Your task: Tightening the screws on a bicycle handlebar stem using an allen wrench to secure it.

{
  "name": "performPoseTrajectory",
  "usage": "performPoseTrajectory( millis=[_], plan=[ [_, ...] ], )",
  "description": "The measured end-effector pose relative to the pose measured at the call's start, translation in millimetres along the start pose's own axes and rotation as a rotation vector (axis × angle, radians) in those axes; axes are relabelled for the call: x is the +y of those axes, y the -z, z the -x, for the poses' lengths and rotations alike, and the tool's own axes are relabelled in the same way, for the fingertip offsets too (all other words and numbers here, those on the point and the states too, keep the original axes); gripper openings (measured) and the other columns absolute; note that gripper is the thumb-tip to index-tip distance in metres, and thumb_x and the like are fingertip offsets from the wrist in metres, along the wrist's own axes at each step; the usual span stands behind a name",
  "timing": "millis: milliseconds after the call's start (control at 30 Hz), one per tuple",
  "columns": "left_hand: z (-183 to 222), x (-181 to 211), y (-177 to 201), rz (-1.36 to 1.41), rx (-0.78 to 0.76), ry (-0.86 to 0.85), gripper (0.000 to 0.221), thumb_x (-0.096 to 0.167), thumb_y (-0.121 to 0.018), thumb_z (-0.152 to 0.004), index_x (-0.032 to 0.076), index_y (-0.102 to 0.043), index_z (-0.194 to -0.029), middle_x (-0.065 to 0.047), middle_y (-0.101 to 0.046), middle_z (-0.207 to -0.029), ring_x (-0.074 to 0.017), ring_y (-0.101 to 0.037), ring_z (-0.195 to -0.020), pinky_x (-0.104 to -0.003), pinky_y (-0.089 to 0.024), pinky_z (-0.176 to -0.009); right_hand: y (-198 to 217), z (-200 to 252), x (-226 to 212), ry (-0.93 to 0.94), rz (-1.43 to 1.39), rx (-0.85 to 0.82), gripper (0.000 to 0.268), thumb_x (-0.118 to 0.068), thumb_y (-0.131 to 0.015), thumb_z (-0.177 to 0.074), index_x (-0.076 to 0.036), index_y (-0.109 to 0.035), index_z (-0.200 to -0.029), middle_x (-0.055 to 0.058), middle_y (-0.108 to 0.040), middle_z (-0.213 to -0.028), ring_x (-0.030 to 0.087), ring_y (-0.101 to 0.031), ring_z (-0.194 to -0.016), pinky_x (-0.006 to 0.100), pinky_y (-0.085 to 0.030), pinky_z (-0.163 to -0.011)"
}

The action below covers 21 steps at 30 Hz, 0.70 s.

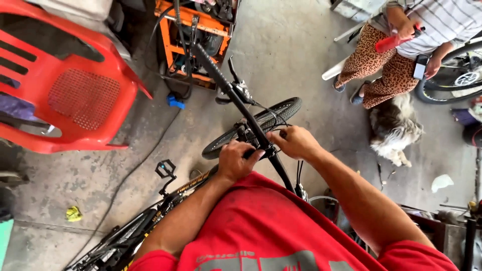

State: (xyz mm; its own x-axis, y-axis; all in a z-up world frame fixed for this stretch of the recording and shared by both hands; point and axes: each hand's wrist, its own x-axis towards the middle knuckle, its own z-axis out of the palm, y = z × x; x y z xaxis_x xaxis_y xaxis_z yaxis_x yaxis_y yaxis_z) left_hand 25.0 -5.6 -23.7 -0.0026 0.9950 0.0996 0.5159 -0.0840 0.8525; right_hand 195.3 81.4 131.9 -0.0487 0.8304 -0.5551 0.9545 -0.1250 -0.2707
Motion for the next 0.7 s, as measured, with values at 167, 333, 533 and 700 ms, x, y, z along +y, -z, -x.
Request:
performPoseTrajectory(
  millis=[167,333,533,700],
  plan=[
    [0.6,-1.4,6.2,-0.084,-0.085,0.014,0.046,0.072,-0.061,-0.092,0.028,-0.077,-0.09,0.005,-0.078,-0.092,-0.021,-0.071,-0.099,-0.04,-0.054,-0.087,-6.5,-32.3,56.4,0.061,-0.713,-0.257,0.04,-0.046,-0.063,-0.101,-0.01,-0.059,-0.085,0.003,-0.048,-0.067,0.018,-0.051,-0.066,0.033,-0.046,-0.059],
    [-6.0,-0.3,14.0,-0.154,-0.099,0.026,0.045,0.073,-0.06,-0.093,0.031,-0.076,-0.091,0.008,-0.077,-0.092,-0.0186,-0.071,-0.1,-0.038,-0.054,-0.089,-2.2,-16.2,72.6,0.333,-0.34,-0.334,0.029,-0.038,-0.062,-0.096,-0.01,-0.063,-0.099,0.02,-0.066,-0.085,0.04,-0.067,-0.093,0.055,-0.051,-0.086],
    [-6.4,-1.3,11.3,-0.173,-0.075,0.029,0.045,0.074,-0.06,-0.093,0.032,-0.077,-0.094,0.008,-0.077,-0.093,-0.0191,-0.072,-0.099,-0.039,-0.054,-0.089,-34.5,-36.5,96.7,0.81,-0.05,-0.068,0.022,-0.04,-0.064,-0.094,-0.021,-0.055,-0.09,0.004,-0.06,-0.083,0.027,-0.066,-0.096,0.043,-0.045,-0.092],
    [-10.6,-1.2,9.5,-0.187,-0.089,0.039,0.044,0.072,-0.061,-0.093,0.032,-0.078,-0.094,0.008,-0.079,-0.095,-0.0199,-0.073,-0.099,-0.038,-0.055,-0.089,-26.6,-48.1,100.5,0.838,-0.131,-0.042,0.018,-0.037,-0.065,-0.093,-0.021,-0.056,-0.089,0.003,-0.06,-0.082,0.026,-0.066,-0.092,0.04,-0.044,-0.087]
  ],
)
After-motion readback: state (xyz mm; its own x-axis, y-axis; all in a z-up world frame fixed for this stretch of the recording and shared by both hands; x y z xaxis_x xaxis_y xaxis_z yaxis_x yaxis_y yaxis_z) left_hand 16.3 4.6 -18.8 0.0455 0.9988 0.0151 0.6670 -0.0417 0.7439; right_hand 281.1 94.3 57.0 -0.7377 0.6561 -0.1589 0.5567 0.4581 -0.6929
